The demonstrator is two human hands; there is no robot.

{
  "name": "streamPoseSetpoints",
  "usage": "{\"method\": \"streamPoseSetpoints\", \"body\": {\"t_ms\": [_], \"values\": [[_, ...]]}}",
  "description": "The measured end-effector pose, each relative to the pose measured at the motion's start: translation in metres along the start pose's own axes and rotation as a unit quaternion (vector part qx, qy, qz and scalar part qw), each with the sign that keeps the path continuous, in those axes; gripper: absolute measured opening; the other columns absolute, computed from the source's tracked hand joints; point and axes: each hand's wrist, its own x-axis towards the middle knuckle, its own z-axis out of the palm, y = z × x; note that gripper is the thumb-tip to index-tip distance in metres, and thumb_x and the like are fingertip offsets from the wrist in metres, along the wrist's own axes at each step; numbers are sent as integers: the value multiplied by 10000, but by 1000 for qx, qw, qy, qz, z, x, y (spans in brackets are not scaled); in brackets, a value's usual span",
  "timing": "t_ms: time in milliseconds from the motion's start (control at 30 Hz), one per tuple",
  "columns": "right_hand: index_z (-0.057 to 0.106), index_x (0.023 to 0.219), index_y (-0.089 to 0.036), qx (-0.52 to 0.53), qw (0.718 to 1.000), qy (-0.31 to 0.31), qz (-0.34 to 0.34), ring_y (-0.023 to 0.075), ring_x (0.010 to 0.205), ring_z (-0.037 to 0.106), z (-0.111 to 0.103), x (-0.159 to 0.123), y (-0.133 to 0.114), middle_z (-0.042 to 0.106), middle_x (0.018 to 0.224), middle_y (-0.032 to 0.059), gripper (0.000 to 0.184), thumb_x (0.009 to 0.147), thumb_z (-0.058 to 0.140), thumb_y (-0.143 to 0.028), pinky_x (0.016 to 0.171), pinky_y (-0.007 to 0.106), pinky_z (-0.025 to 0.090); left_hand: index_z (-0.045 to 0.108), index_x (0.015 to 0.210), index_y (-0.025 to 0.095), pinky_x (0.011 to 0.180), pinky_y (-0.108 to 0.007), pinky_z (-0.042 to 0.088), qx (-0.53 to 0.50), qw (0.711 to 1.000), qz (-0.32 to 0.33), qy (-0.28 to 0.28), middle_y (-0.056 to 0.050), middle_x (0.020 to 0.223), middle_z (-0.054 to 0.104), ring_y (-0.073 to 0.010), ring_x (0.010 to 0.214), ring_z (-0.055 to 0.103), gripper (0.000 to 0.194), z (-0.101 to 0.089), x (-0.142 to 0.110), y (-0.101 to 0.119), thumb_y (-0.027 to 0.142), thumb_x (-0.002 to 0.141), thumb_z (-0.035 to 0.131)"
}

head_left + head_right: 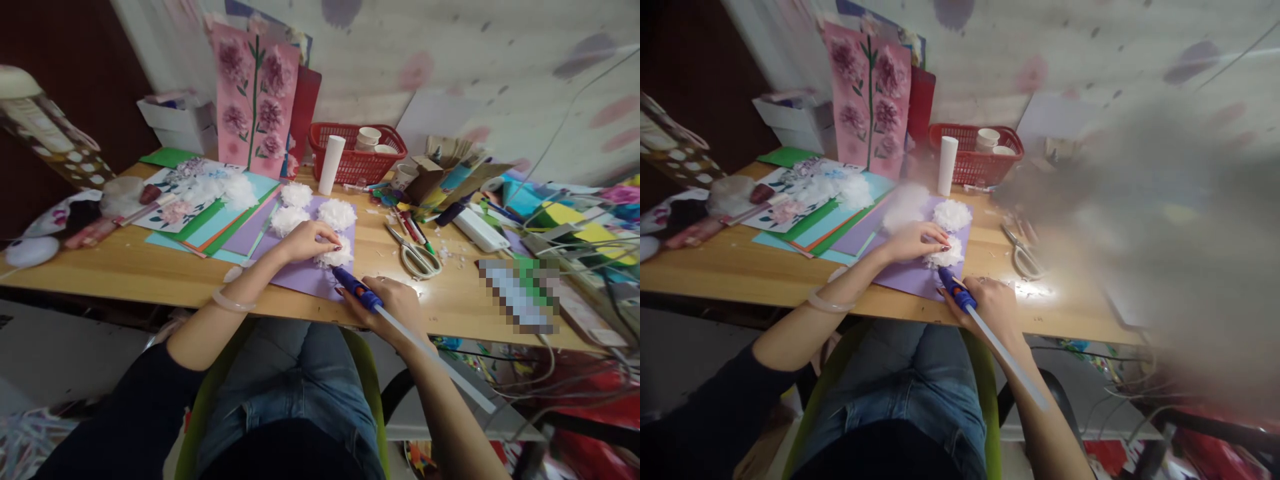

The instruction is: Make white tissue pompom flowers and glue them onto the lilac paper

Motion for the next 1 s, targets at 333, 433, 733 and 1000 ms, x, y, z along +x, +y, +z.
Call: {"method": "streamPoseSetpoints", "body": {"t_ms": [333,433,733,1000], "values": [[571,587,-216,11,1000,-7,-11,153,498,546,-9,1,3,588,537,19,457,899,536,-548,520,264,296,798,893,183,856,-302,522,24,1000,10,-3,-67,1046,773,-197,989,691,138,0,0,1,188,800,696],[582,578,-216,2,1000,-15,-13,147,501,552,-7,6,0,593,546,25,461,895,538,-548,511,254,300,801,878,193,884,-305,513,17,1000,15,7,-52,1016,785,-195,971,698,130,0,0,2,181,784,712],[517,542,-217,-43,998,-36,2,133,425,502,-8,8,3,555,471,7,551,884,524,-649,472,253,252,809,871,169,873,-298,502,6,1000,23,18,-68,950,796,-209,950,710,128,0,-1,1,171,777,722],[584,574,-213,-19,999,-17,-29,127,461,511,-11,4,9,568,521,11,473,889,556,-565,489,243,291,802,900,170,889,-294,486,14,999,43,16,-75,990,773,-205,971,686,145,2,-4,2,206,776,737]]}}
